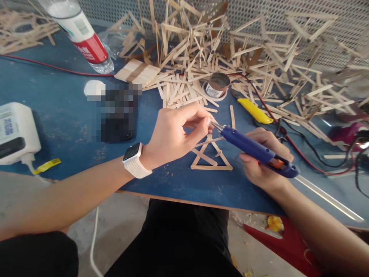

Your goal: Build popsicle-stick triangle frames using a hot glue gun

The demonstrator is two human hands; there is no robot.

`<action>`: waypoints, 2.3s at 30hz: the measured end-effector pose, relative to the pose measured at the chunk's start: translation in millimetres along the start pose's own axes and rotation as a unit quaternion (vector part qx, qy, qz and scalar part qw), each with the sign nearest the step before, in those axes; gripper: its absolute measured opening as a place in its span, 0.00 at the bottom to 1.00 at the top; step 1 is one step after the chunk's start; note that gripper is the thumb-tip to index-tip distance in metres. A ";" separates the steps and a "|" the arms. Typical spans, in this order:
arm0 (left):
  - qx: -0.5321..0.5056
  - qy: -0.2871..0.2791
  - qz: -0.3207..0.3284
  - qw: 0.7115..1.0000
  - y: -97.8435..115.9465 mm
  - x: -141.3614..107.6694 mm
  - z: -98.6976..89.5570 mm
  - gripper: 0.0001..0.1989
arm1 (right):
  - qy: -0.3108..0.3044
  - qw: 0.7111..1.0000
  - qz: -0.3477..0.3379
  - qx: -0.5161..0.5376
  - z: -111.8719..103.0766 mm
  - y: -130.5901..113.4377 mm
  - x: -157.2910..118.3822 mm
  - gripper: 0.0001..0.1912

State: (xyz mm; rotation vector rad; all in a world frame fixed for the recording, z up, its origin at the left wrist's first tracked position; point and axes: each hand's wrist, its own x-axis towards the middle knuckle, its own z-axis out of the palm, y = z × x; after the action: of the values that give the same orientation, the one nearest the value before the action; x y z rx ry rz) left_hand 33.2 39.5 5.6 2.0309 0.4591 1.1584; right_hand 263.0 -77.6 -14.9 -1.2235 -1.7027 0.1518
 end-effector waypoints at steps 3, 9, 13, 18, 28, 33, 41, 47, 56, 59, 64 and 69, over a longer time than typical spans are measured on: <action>0.003 0.000 0.004 1.000 0.1 0.2 -0.4 0.07 | -0.003 1.000 0.007 -0.002 -0.5 0.9 -0.7 0.13; 0.010 0.000 0.005 1.000 1.5 0.2 -0.5 0.07 | -0.010 1.000 0.000 -0.009 -1.1 2.0 -2.6 0.12; 0.003 0.001 -0.003 1.000 1.8 0.4 -0.4 0.08 | -0.008 1.000 0.010 -0.012 -1.1 2.2 -3.3 0.11; 0.006 0.001 -0.002 1.000 1.3 0.1 -0.5 0.08 | -0.005 1.000 0.003 0.003 -0.2 1.4 -1.0 0.11; 0.013 -0.001 -0.011 1.000 3.8 0.6 -0.6 0.08 | -0.011 1.000 0.014 -0.006 -1.6 1.2 -2.5 0.11; 0.004 -0.001 -0.001 1.000 2.3 0.6 -0.5 0.08 | -0.014 1.000 0.006 -0.014 -2.2 -0.2 -0.5 0.12; 0.006 0.001 -0.002 1.000 1.9 -0.1 -0.3 0.07 | -0.005 1.000 -0.002 -0.007 -0.6 0.0 -0.1 0.13; 0.019 0.001 0.002 1.000 3.0 0.4 -0.2 0.07 | -0.003 1.000 0.001 0.000 -0.5 0.7 -1.5 0.13; 0.017 -0.002 -0.002 1.000 3.5 -0.1 -0.4 0.08 | -0.009 1.000 0.008 0.001 -1.9 -0.2 -2.3 0.12; 0.021 0.000 -0.005 1.000 3.5 -0.3 0.0 0.08 | -0.010 1.000 0.017 0.003 -2.0 -1.4 -1.0 0.12; 0.032 -0.002 -0.005 0.999 3.9 -0.3 -0.1 0.08 | -0.001 1.000 0.005 0.004 -1.5 0.4 -0.8 0.14; 0.026 -0.002 -0.001 1.000 3.2 -0.5 -0.2 0.08 | 0.001 1.000 0.018 0.010 -1.1 1.0 -2.5 0.14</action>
State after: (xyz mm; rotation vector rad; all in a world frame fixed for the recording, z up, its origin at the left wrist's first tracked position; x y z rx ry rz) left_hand 32.7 37.1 7.7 2.0766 0.4936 1.1526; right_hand 264.5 -79.5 -16.5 -1.2399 -1.6745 0.1892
